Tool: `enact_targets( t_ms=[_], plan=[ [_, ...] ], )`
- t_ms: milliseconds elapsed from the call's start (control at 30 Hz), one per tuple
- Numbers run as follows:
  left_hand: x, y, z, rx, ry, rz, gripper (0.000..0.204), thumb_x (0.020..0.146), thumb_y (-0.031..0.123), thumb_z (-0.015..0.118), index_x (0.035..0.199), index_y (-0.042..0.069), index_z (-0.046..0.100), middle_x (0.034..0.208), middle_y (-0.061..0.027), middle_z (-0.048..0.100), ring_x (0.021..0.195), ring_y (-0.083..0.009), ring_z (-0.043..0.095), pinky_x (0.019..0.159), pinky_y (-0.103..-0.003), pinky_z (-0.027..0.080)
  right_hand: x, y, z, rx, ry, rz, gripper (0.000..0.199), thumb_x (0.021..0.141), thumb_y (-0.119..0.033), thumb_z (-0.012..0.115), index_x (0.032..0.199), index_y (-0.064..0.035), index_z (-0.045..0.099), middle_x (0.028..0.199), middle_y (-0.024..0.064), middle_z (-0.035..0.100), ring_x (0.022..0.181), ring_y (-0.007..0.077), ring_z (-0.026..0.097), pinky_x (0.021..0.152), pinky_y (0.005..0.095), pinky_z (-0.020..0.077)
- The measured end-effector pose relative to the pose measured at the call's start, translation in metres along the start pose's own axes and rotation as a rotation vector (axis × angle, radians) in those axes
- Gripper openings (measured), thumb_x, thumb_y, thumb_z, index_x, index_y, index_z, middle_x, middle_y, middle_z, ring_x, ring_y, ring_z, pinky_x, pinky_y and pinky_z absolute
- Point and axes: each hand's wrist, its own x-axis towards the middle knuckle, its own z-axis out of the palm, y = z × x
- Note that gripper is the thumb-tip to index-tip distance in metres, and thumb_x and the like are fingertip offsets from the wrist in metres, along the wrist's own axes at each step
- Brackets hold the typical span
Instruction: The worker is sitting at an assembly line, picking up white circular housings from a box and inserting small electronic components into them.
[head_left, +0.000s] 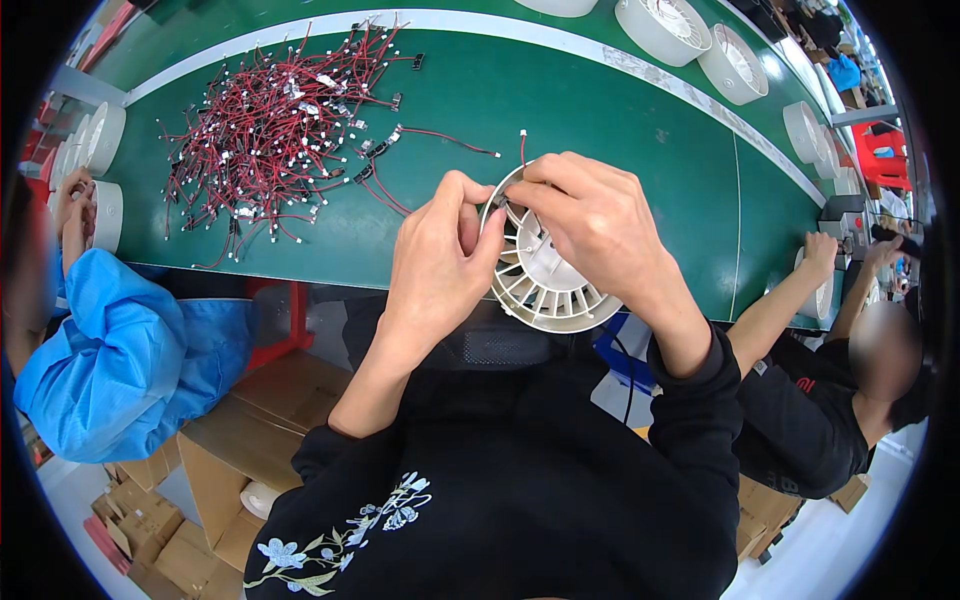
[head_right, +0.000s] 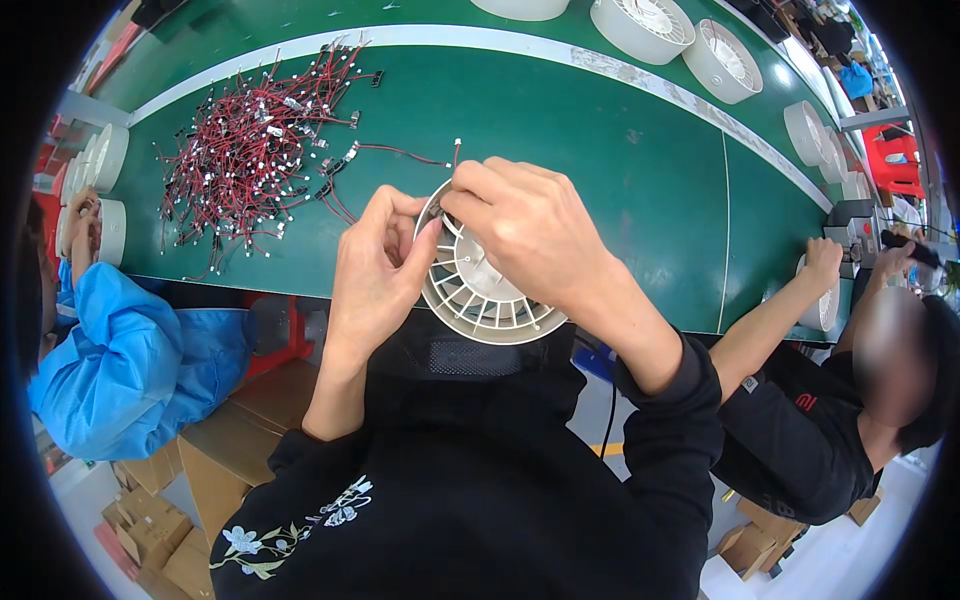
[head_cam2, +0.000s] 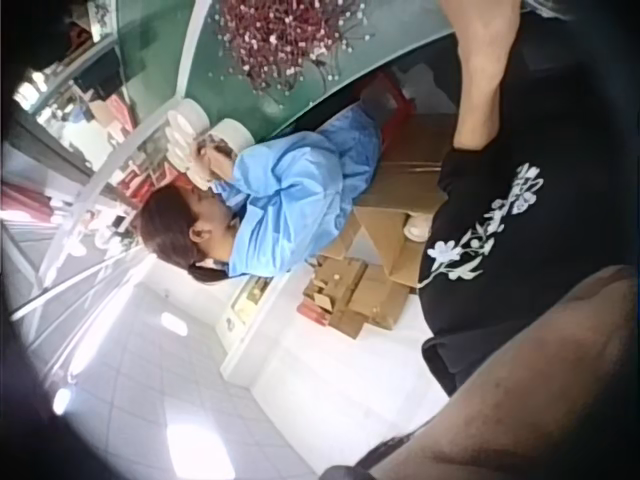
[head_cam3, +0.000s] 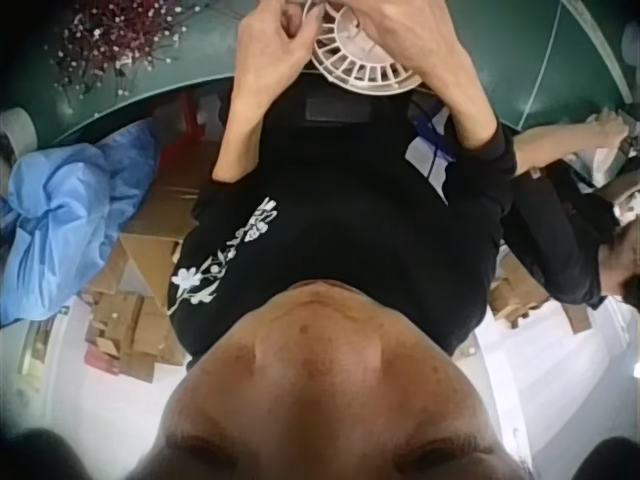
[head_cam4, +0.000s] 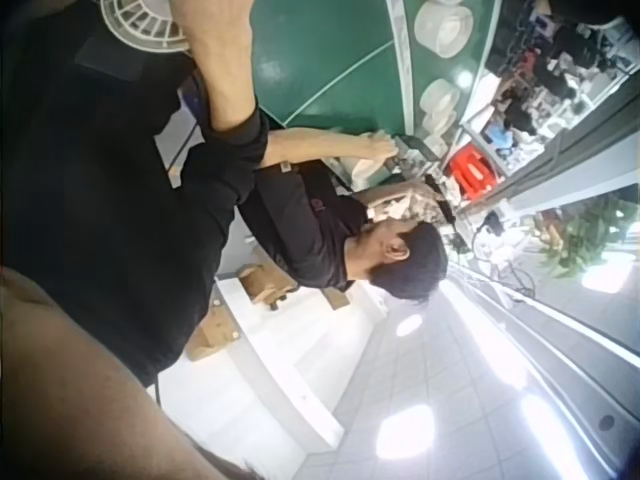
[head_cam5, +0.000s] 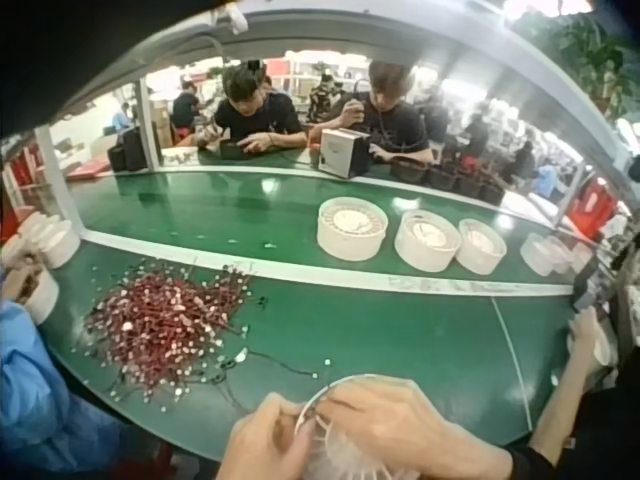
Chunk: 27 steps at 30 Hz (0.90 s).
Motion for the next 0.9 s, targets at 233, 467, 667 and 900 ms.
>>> enact_targets(
  t_ms=[233,467,667,900],
  plan=[
    [0.002,0.005,-0.003,-0.019,-0.028,-0.038,0.014,0.091,0.001,0.067,0.099,0.001,0.055,0.058,0.0007,0.043,0.051,-0.0077,0.041,0.048,-0.028,0.032,0.002,0.001,-0.001,-0.033,0.002,-0.005,0.015,0.069,-0.001,0.068,0.083,-0.0029,0.067,0.083,0.0041,0.058,0.070,0.0215,0.061,0.060,0.0341,0.0516],
    [0.007,0.001,-0.006,-0.060,-0.078,-0.096,0.020,0.088,0.001,0.067,0.099,0.001,0.051,0.056,-0.0066,0.043,0.049,-0.0200,0.044,0.051,-0.037,0.037,0.005,-0.001,-0.002,0.037,-0.048,0.075,0.011,0.072,-0.001,0.070,0.083,-0.0018,0.067,0.084,0.0052,0.059,0.074,0.0232,0.064,0.059,0.0350,0.0516],
    [0.007,-0.001,-0.005,-0.082,-0.080,-0.095,0.021,0.087,0.000,0.067,0.101,0.001,0.051,0.059,-0.0066,0.044,0.050,-0.0199,0.045,0.051,-0.036,0.038,0.008,-0.002,-0.008,0.101,-0.136,0.220,0.015,0.074,0.000,0.075,0.089,-0.0022,0.073,0.084,0.0061,0.065,0.069,0.0242,0.065,0.058,0.0340,0.0515],
    [-0.001,0.020,-0.006,0.116,0.088,0.118,0.027,0.086,-0.005,0.070,0.110,-0.001,0.060,0.082,-0.0050,0.055,0.059,-0.0060,0.050,0.051,-0.022,0.041,0.009,-0.010,-0.017,-0.013,-0.047,0.050,0.014,0.076,-0.001,0.076,0.089,-0.0024,0.071,0.082,0.0064,0.065,0.067,0.0241,0.065,0.057,0.0344,0.0511]
  ],
)
